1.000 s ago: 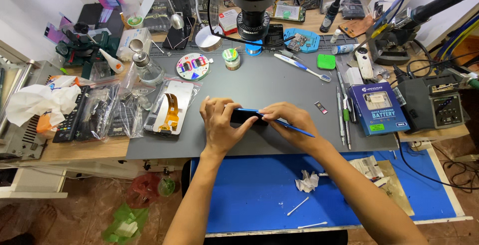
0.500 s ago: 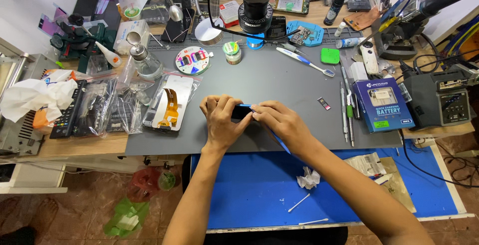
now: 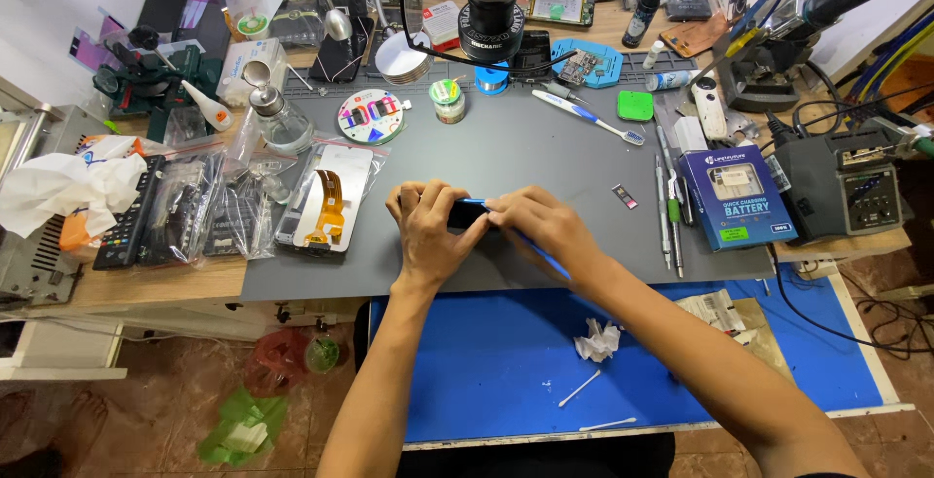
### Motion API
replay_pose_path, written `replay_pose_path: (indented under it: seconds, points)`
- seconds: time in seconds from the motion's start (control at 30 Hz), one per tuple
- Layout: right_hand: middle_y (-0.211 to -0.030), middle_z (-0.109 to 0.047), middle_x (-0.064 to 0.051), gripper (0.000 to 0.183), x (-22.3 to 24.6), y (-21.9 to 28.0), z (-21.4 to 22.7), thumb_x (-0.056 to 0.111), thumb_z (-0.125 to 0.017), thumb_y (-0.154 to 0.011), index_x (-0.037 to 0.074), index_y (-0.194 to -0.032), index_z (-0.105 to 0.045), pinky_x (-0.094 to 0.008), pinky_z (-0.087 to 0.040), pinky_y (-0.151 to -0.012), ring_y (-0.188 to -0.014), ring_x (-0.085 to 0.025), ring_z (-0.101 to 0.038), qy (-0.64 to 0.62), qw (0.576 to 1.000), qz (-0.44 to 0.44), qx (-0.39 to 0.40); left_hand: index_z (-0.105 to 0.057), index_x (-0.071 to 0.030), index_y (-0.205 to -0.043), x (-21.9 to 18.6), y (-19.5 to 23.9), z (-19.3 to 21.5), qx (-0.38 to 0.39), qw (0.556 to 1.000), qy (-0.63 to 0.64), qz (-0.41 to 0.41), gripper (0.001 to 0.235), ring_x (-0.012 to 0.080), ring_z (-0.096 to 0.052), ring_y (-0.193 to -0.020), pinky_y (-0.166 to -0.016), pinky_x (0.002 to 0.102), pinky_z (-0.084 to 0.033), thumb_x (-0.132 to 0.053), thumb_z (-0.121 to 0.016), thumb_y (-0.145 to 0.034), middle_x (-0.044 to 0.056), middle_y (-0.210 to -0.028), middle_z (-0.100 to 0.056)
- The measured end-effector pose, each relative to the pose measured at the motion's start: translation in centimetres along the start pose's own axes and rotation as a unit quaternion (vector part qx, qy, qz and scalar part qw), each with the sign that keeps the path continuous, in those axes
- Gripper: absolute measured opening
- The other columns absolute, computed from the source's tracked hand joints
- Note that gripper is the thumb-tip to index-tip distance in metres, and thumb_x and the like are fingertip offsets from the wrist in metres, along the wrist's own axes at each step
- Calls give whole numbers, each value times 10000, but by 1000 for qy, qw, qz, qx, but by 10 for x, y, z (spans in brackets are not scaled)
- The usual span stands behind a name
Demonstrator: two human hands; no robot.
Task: The person uses a blue plastic pry tool to separate the screen assembly from the smartphone's chassis. They then use a screwdriver to remove screws from the internal metal bracket and lift the bracket away from the motherboard.
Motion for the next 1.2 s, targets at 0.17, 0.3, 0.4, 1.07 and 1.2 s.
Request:
replay_pose_path:
  seconds: [0.17, 0.3, 0.4, 1.07, 1.2]
  points:
    - [-1052, -783, -118, 100, 9, -4, -2, 20, -632, -1024, 33, -957, -704, -385, -615, -846, -928, -312, -721, 68, 996, 65, 3, -650, -200, -941, -1, 2, 0, 1, 1000, 0, 4, 325, 206, -480, -981, -950, 403, -320, -439, -851, -848, -34, -893, -563]
    - [-1031, -778, -116, 86, 16, -11, 0, -1, -656, -1001, 44, -947, -704, -375, -623, -842, -883, -290, -713, 108, 991, 74, 0, -657, -212, -964, 3, 2, -4, 1, 1000, -6, -5, 311, 208, -478, -999, -972, 406, -309, -432, -846, -854, -39, -917, -564]
    - [-986, -792, -82, 71, -5, -9, 3, -11, -703, -975, 38, -926, -689, -367, -612, -752, -834, -280, -710, -39, 999, -19, -25, -665, -193, -969, -1, 0, 1, 6, 1000, 24, 11, 312, 212, -489, -1004, -978, 401, -325, -392, -862, -832, -26, -924, -581]
    - [-1043, -827, -41, 102, 5, -1, -2, -8, -777, -915, 90, -930, -756, -335, -602, -758, -866, -253, -719, -29, 996, -68, -52, 107, -91, -1681, 6, 23, -14, 5, 859, 324, 397, 1241, 414, 34, -1610, -1290, 519, 49, -134, -806, -842, 270, -1725, 28]
    - [-1050, -826, -38, 114, 8, 0, -3, -11, -765, -916, 100, -937, -752, -335, -597, -749, -849, -253, -710, -15, 996, -68, -51, 72, -49, -1686, 0, 18, -11, 16, 874, 314, 370, 1222, 448, -33, -1592, -1293, 529, 12, -110, -796, -828, 306, -1698, -28]
Point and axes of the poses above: each hand's wrist, its own y-axis away from the middle knuckle, its own z-axis out of the back of the hand, x = y × z, the point moved 6 cm from there along -y, towards the middle knuckle
